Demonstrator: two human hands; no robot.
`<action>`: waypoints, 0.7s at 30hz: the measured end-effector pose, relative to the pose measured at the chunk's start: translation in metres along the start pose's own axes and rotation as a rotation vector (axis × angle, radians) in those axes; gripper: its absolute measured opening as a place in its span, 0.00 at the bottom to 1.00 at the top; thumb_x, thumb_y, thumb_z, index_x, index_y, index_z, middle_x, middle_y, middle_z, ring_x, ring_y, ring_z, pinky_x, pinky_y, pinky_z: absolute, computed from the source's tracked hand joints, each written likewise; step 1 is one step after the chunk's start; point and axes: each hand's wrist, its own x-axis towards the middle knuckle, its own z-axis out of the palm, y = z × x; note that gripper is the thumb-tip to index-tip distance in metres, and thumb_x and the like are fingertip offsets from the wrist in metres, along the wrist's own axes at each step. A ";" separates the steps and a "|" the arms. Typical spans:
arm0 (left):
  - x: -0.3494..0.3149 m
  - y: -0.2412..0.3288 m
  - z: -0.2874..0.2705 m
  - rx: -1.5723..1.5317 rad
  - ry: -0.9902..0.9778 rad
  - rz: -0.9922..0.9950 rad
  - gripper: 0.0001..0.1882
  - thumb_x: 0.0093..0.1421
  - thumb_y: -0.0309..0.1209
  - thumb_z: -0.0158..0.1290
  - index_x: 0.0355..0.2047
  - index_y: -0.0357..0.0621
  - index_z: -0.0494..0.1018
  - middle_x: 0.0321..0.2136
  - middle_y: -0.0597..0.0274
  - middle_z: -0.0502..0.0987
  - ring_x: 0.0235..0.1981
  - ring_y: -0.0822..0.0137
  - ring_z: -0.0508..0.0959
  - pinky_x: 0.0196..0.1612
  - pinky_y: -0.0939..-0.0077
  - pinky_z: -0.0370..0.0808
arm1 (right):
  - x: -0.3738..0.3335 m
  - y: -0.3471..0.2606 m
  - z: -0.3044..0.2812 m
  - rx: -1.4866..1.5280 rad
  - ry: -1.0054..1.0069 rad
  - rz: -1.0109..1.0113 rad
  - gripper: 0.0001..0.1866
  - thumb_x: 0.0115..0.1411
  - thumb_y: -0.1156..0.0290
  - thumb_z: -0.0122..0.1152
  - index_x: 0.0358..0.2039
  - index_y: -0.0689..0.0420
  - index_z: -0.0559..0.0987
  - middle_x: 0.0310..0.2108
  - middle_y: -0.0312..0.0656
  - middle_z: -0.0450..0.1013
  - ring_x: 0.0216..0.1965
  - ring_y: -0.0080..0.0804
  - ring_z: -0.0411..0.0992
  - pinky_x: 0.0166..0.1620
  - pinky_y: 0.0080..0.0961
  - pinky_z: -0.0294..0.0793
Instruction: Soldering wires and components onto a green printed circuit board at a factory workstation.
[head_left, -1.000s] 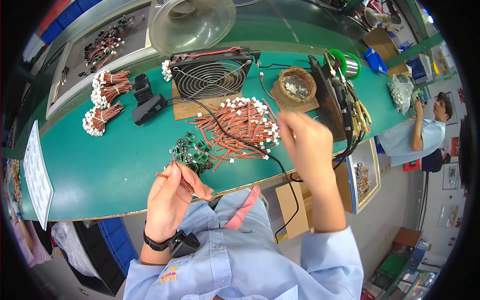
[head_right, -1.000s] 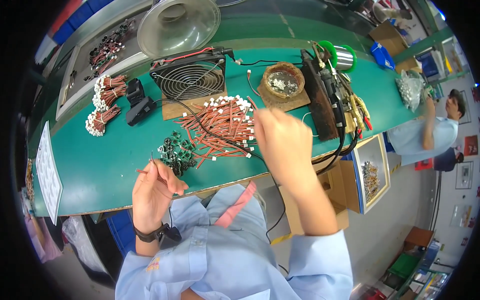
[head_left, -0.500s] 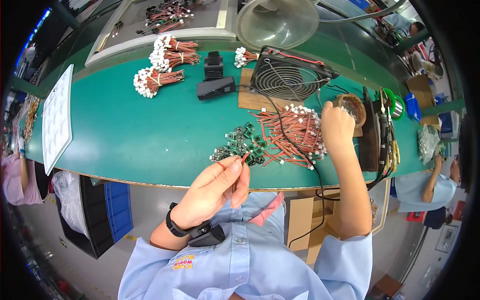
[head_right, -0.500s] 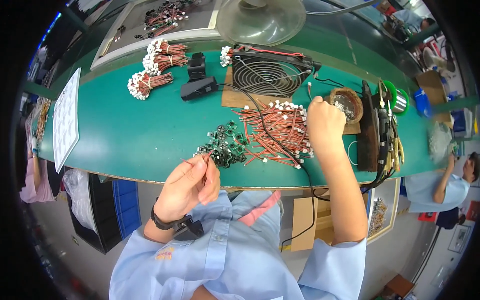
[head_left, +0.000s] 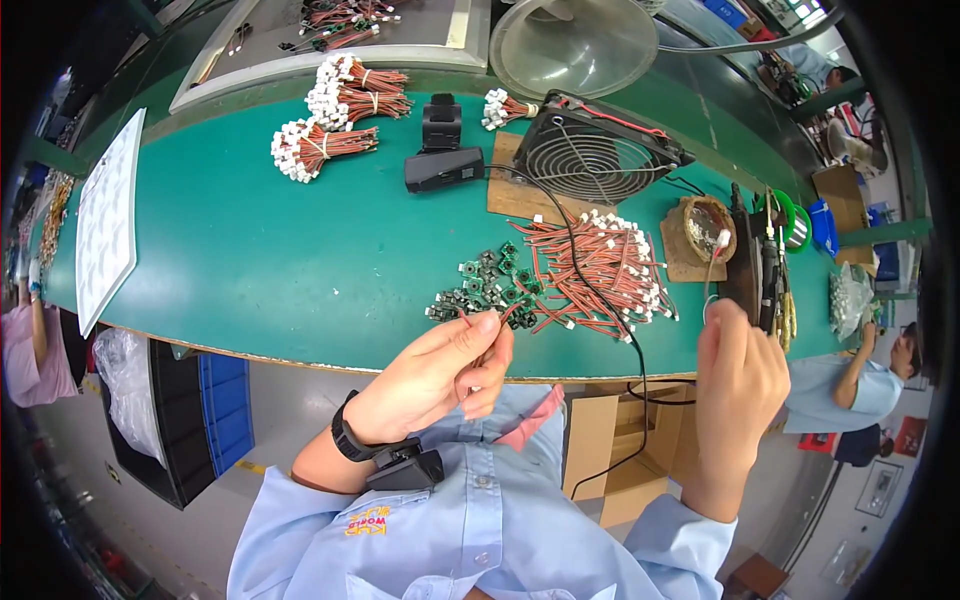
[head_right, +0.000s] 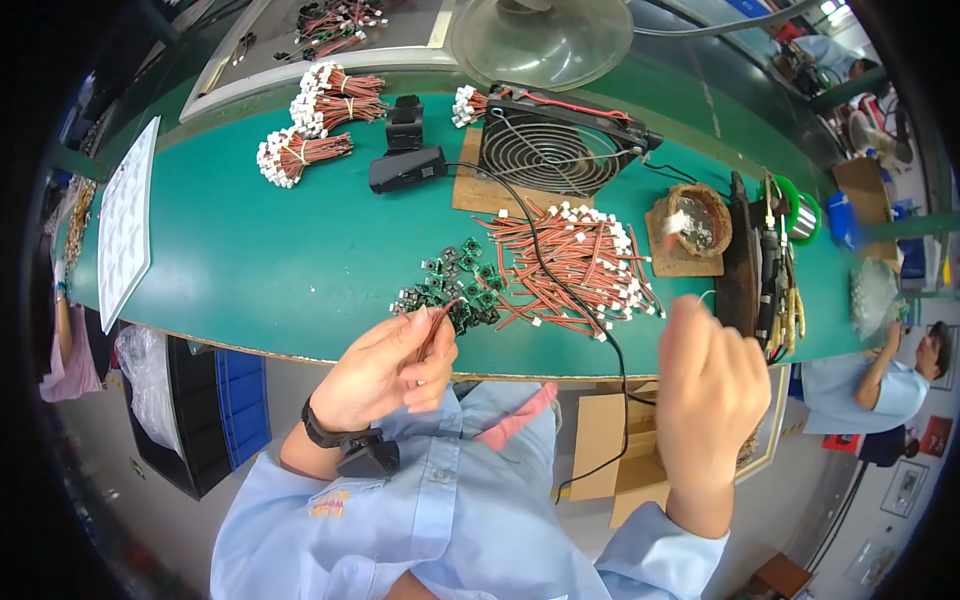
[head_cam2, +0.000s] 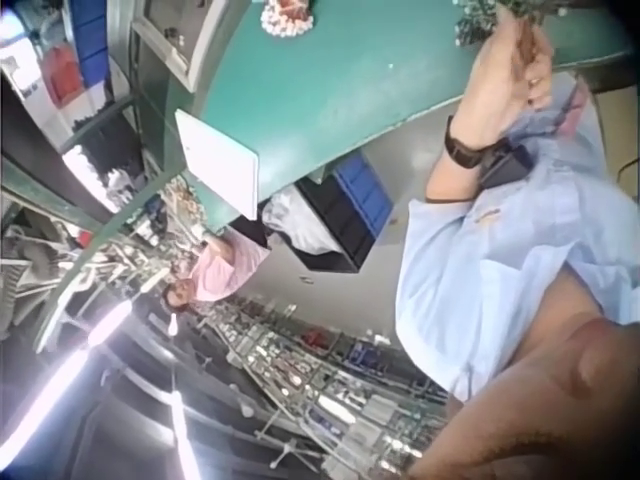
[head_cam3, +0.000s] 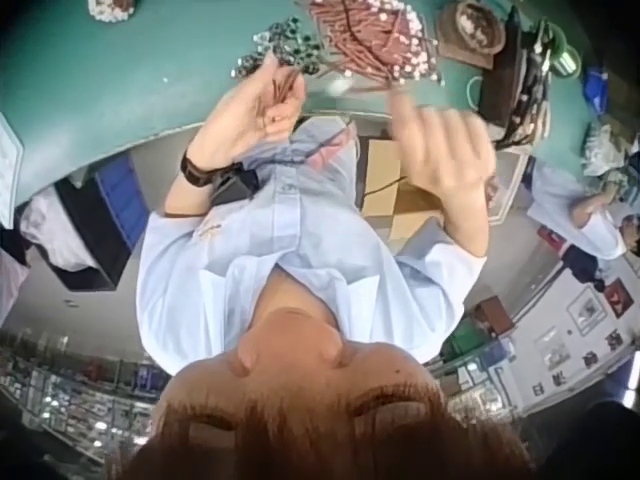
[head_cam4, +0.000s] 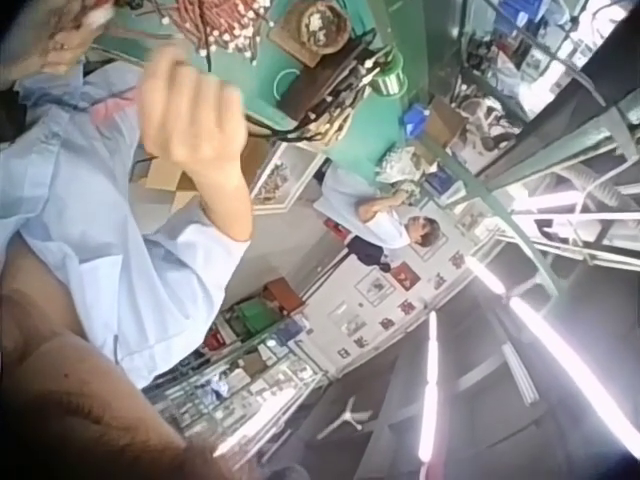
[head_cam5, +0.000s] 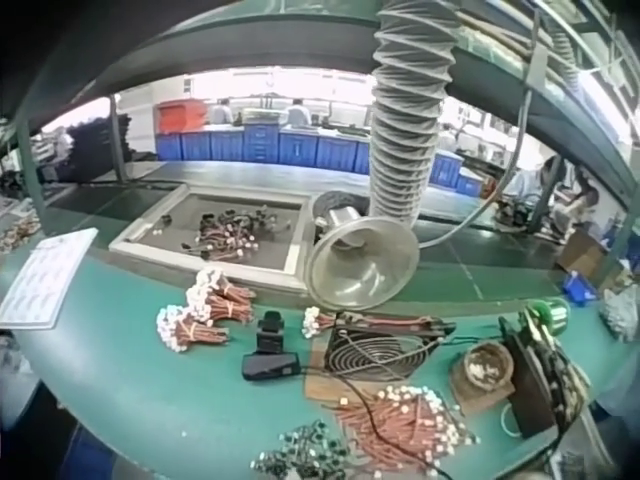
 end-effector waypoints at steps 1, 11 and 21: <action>0.000 -0.001 0.001 -0.028 0.009 -0.037 0.24 0.68 0.49 0.31 0.30 0.41 0.64 0.15 0.71 0.58 0.16 0.75 0.61 0.21 0.82 0.61 | 0.000 -0.007 -0.006 0.032 0.154 -0.156 0.04 0.52 0.76 0.58 0.28 0.61 0.72 0.13 0.37 0.65 0.15 0.31 0.65 0.20 0.26 0.63; -0.011 -0.007 0.013 -0.025 -0.065 -0.179 0.27 0.66 0.54 0.35 0.39 0.39 0.66 0.19 0.72 0.61 0.18 0.78 0.59 0.21 0.83 0.58 | 0.023 -0.051 0.022 0.095 0.618 -0.961 0.04 0.53 0.74 0.59 0.30 0.57 0.75 0.13 0.26 0.60 0.15 0.17 0.58 0.24 0.17 0.58; -0.025 0.005 0.006 0.175 -0.167 -0.127 0.10 0.64 0.32 0.44 0.41 0.40 0.64 0.26 0.67 0.69 0.20 0.81 0.60 0.22 0.86 0.56 | 0.035 -0.057 0.026 0.108 0.739 -0.988 0.05 0.55 0.71 0.59 0.33 0.53 0.76 0.12 0.26 0.60 0.15 0.17 0.58 0.24 0.16 0.58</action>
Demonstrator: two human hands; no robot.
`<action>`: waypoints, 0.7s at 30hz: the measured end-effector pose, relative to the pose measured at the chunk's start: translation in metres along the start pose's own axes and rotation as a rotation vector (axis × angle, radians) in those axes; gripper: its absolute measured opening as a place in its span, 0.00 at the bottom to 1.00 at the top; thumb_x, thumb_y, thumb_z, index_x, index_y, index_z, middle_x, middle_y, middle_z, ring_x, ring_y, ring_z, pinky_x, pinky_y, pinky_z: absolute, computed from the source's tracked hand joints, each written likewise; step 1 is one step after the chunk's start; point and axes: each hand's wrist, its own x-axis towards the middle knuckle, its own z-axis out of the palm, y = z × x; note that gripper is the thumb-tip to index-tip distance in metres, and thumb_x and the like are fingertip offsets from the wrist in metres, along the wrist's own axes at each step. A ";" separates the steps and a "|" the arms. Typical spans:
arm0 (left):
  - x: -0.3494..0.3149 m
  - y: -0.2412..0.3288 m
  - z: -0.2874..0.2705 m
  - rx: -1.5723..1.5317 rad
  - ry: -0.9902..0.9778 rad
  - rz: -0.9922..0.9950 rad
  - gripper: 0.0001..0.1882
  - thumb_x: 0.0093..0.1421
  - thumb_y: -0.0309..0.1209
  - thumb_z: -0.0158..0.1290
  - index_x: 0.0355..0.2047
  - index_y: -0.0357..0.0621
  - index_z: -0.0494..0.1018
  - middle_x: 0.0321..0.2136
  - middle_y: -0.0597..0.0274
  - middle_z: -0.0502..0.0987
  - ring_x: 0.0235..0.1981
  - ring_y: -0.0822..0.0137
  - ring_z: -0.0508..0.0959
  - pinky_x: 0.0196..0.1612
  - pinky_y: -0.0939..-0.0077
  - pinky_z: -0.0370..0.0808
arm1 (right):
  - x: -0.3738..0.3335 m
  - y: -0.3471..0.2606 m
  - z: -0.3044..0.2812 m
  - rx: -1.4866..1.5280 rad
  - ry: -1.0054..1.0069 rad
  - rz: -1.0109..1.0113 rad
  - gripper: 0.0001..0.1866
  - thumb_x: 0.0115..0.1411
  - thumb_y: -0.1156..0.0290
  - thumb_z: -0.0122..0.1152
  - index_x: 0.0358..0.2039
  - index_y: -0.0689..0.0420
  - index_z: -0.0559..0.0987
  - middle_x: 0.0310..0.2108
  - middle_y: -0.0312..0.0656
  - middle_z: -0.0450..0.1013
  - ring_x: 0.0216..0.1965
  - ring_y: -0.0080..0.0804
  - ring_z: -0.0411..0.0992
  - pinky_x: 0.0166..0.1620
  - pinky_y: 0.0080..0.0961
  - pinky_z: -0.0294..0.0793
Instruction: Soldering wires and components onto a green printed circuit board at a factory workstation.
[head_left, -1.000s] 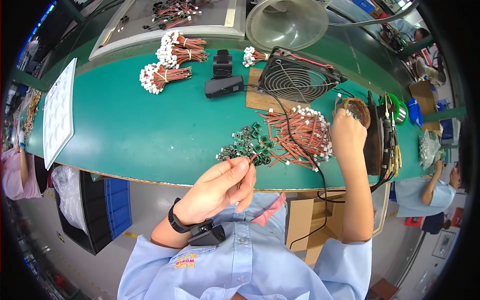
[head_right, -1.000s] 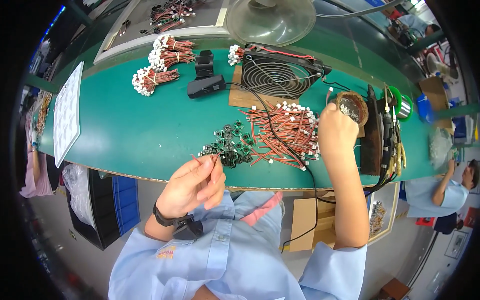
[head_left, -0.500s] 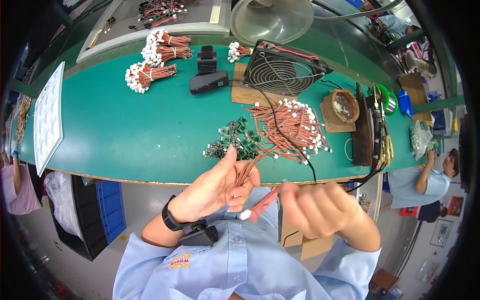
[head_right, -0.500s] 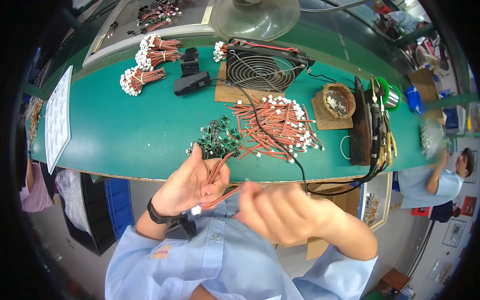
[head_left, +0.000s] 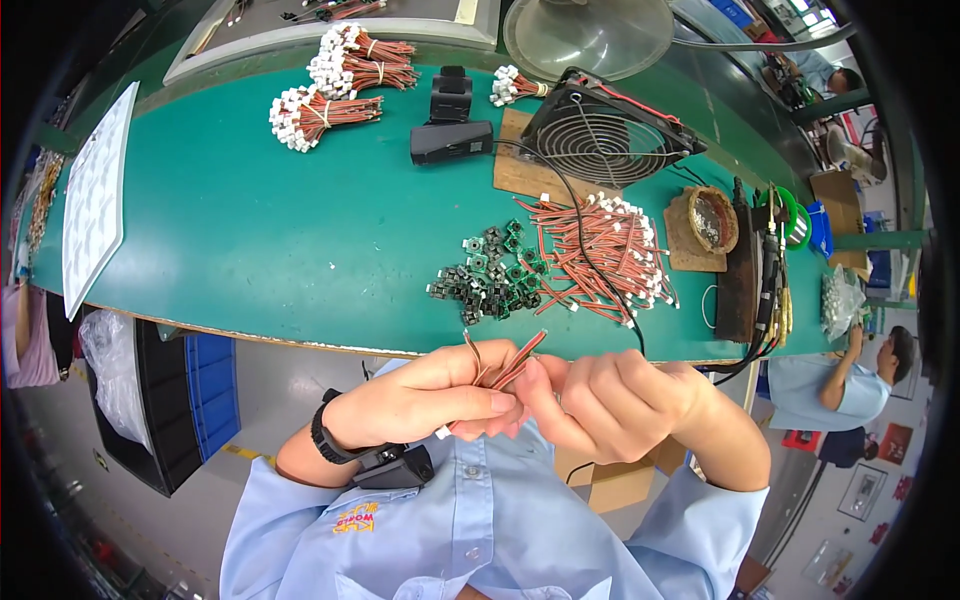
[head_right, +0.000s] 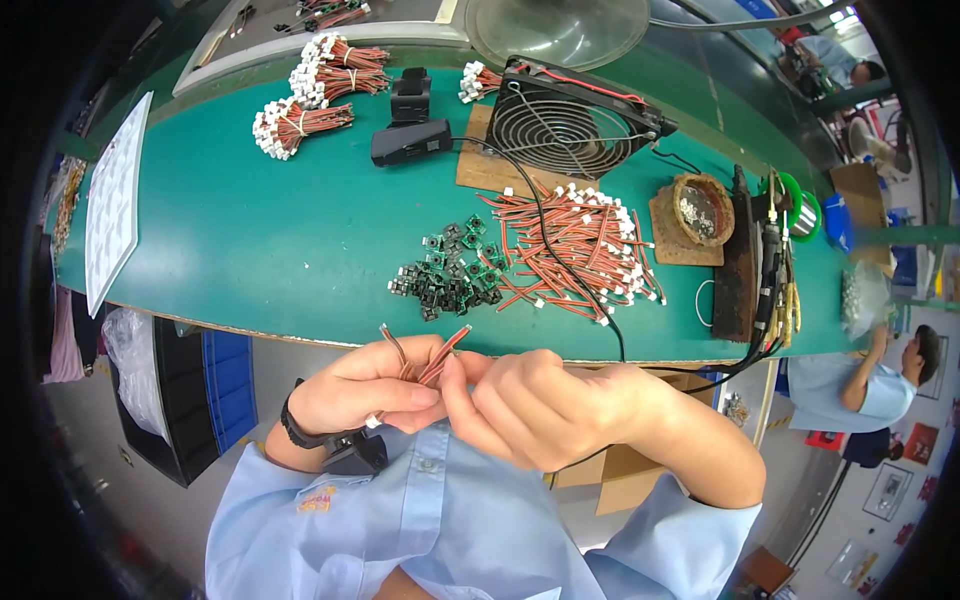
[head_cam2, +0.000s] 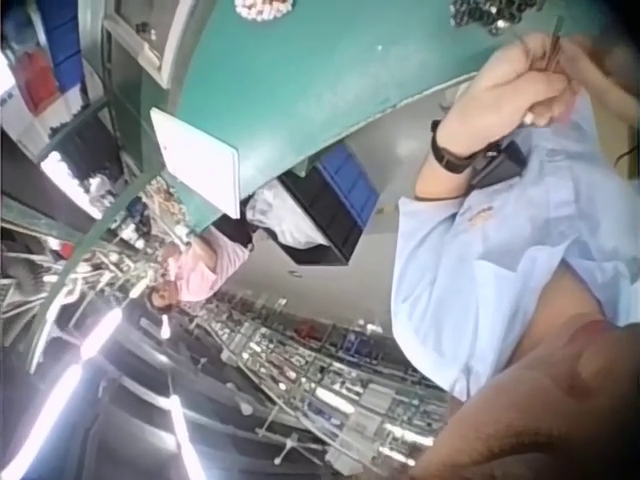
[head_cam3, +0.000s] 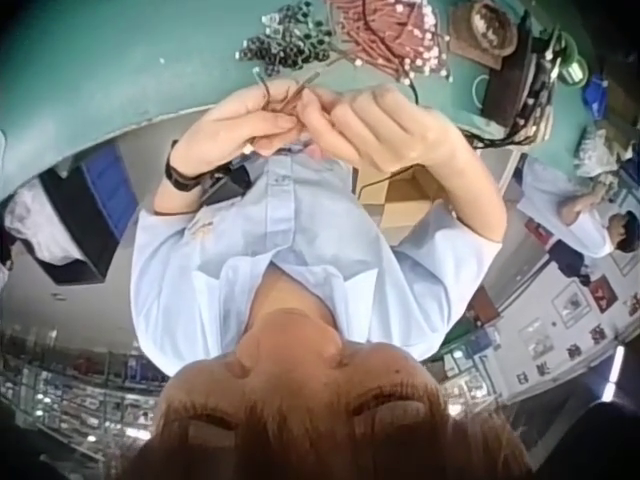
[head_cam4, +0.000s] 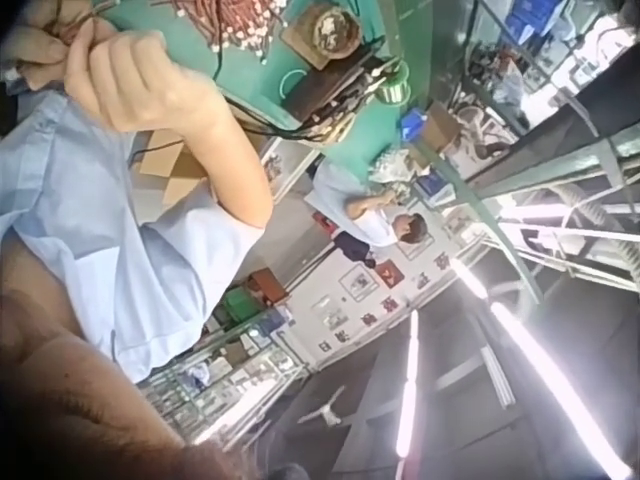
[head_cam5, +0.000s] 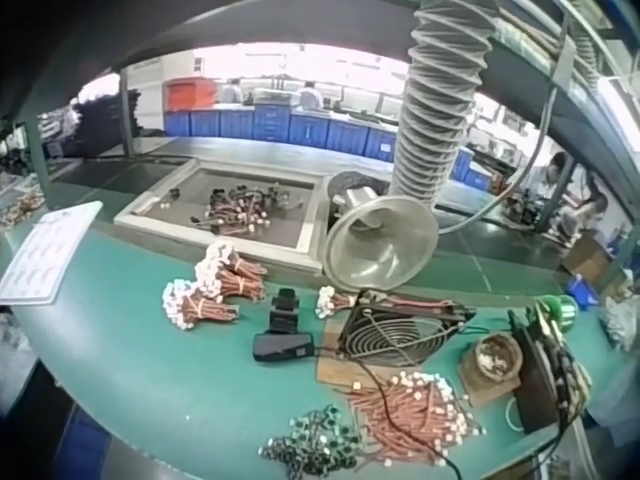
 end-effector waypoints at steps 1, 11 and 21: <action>0.000 0.000 -0.001 0.029 0.008 -0.001 0.09 0.63 0.31 0.44 0.41 0.40 0.64 0.26 0.68 0.69 0.20 0.81 0.60 0.22 0.86 0.56 | 0.000 0.000 0.000 0.017 0.000 0.022 0.06 0.55 0.71 0.59 0.33 0.53 0.76 0.12 0.26 0.60 0.15 0.17 0.58 0.24 0.16 0.58; 0.003 -0.001 -0.005 0.015 -0.030 0.003 0.06 0.64 0.29 0.40 0.35 0.40 0.62 0.22 0.69 0.65 0.19 0.81 0.60 0.21 0.85 0.56 | 0.003 -0.002 -0.004 0.158 -0.057 0.138 0.08 0.54 0.70 0.60 0.36 0.52 0.76 0.12 0.25 0.59 0.14 0.17 0.56 0.24 0.16 0.58; 0.001 -0.001 -0.003 0.121 -0.032 0.048 0.03 0.63 0.25 0.38 0.35 0.40 0.61 0.22 0.67 0.65 0.21 0.79 0.61 0.22 0.84 0.57 | 0.013 -0.003 -0.009 0.447 -0.031 0.392 0.11 0.47 0.73 0.64 0.34 0.53 0.78 0.15 0.28 0.60 0.16 0.20 0.58 0.23 0.16 0.58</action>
